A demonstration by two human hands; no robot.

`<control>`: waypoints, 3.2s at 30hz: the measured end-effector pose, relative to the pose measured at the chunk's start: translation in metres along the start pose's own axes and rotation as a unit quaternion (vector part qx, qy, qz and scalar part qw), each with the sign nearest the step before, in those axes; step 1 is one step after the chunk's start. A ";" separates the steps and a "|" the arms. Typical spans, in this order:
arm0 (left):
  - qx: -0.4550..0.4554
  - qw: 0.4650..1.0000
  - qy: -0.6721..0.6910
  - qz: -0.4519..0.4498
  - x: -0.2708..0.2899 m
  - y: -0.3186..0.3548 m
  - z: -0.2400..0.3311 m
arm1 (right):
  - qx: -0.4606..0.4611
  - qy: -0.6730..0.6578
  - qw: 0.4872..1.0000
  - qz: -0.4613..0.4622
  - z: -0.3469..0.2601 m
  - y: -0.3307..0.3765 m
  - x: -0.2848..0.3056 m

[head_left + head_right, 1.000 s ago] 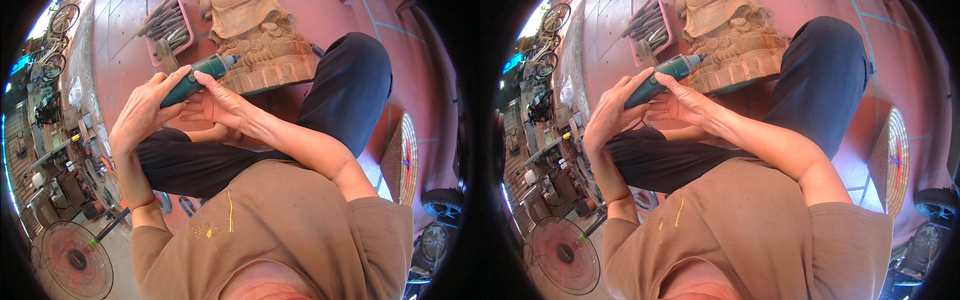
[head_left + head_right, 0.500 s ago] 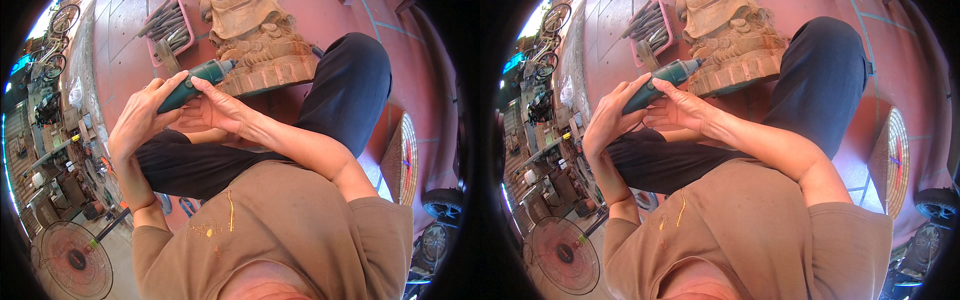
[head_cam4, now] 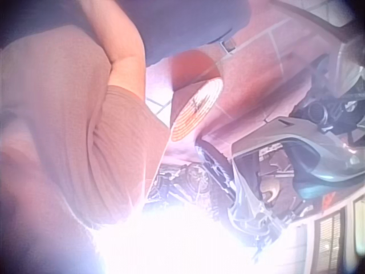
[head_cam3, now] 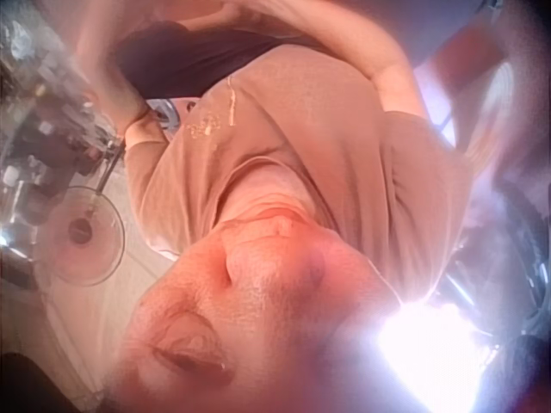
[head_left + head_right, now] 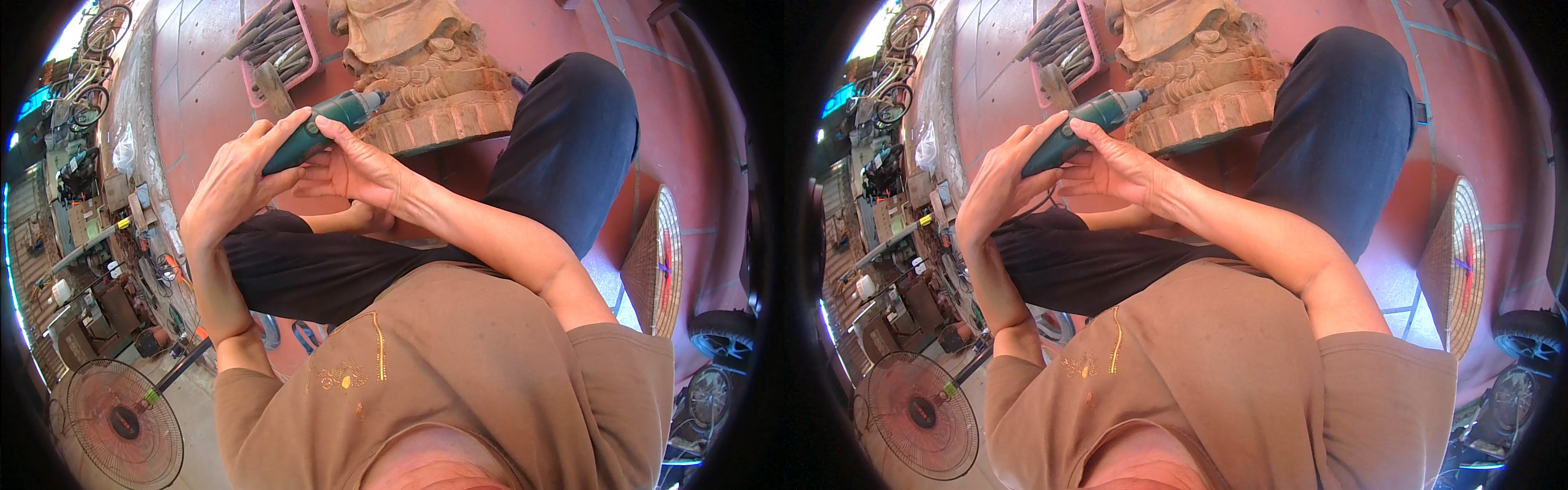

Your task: The person carves a wooden statue using a rotary tool and hand chisels. They work on the base and upper sections, switching between tools and rotating the statue to access different areas.

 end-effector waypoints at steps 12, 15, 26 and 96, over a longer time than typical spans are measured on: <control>0.013 1.000 -0.008 -0.012 0.001 0.006 0.004 | -0.013 -0.009 1.000 -0.007 0.005 0.006 -0.002; 0.028 0.999 -0.001 -0.019 0.002 0.009 0.006 | -0.014 -0.026 1.000 -0.004 0.007 0.008 -0.007; 0.008 1.000 0.004 0.001 0.000 0.014 0.007 | -0.039 -0.015 0.999 -0.016 0.010 0.010 -0.005; -0.115 0.961 0.161 0.193 0.019 0.015 -0.001 | 0.047 0.203 0.978 0.015 -0.056 0.038 -0.031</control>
Point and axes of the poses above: each hand's wrist, its own y-axis away from the middle knuckle, its own x-axis out of the back of the hand, z = x × y, the point moved 1 cm from there along -y, towards the middle knuckle
